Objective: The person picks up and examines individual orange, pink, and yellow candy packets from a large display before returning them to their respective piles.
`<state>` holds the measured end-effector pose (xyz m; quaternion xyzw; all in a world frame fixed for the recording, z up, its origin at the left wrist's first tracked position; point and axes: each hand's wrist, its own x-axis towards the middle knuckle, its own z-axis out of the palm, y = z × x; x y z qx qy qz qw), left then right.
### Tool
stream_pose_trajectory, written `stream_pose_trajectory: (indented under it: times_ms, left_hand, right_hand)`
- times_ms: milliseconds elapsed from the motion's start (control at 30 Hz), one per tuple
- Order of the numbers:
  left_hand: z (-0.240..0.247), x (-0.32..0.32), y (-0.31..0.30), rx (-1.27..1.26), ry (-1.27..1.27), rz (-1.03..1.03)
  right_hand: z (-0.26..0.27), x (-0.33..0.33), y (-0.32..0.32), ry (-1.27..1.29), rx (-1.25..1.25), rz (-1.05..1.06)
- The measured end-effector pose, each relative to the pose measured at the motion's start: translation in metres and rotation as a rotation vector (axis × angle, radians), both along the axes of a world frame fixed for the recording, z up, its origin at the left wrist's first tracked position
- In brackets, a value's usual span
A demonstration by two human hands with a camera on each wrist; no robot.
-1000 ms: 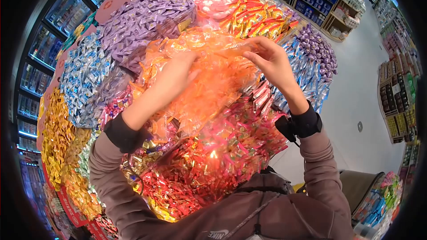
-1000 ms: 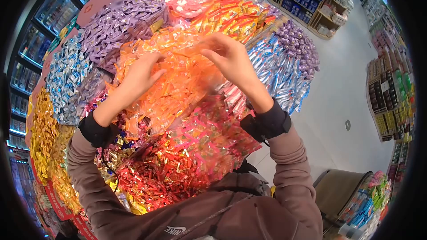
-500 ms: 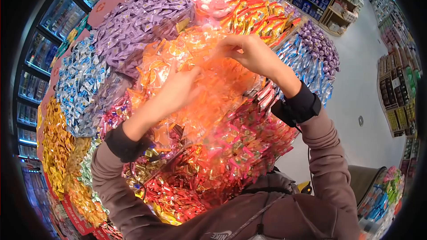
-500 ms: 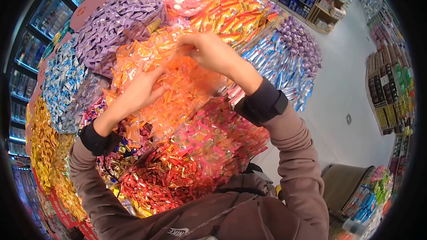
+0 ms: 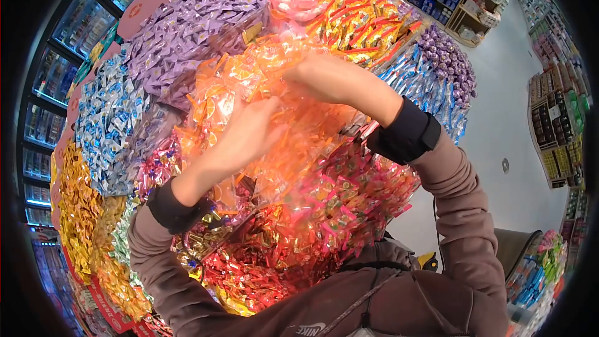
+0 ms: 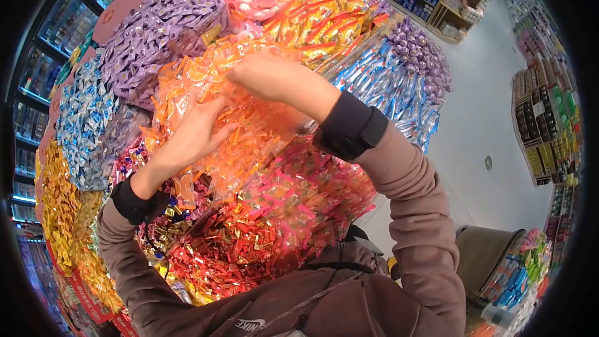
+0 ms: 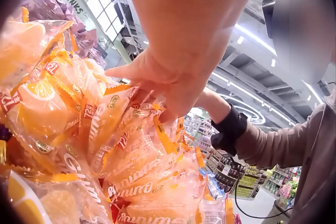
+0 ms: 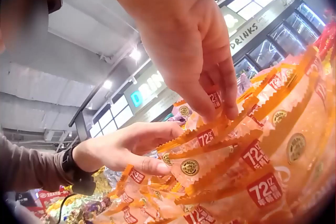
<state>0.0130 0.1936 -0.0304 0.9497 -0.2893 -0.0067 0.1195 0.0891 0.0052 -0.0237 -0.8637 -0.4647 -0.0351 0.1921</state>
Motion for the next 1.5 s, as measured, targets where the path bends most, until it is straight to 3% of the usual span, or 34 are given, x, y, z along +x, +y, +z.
stream_pose_trajectory:
  times_ms: [433, 633, 733, 933, 1033, 1233, 1333, 1500]
  left_hand:
    - [-0.009, 0.003, -0.001, 0.022, -0.032, 0.007]
    - [-0.005, 0.001, -0.009, 0.093, -0.017, 0.064]
    - [-0.001, 0.0, -0.01, 0.094, -0.016, 0.055]
    - [-0.009, 0.001, -0.005, 0.004, -0.079, 0.007]
    - [-0.012, 0.006, -0.006, -0.031, -0.075, 0.057]
    - [-0.004, 0.005, -0.011, -0.041, -0.017, 0.078]
    - [-0.011, 0.005, -0.011, -0.218, -0.102, 0.071]
    - [-0.011, 0.008, -0.01, -0.077, -0.158, 0.04]
  right_hand:
    - [-0.013, 0.003, 0.029, -0.241, -0.086, 0.008]
    - [-0.024, 0.005, 0.031, -0.158, 0.025, 0.006]
    - [-0.017, 0.008, 0.019, 0.049, -0.101, -0.031]
    - [-0.015, 0.005, 0.0, -0.277, -0.015, 0.029]
    - [-0.007, 0.006, 0.007, -0.242, -0.141, -0.112]
    - [-0.011, 0.001, 0.0, -0.332, -0.045, 0.133]
    - [-0.022, 0.003, 0.004, -0.545, 0.089, 0.135]
    - [-0.021, 0.003, 0.003, -0.572, -0.02, 0.094]
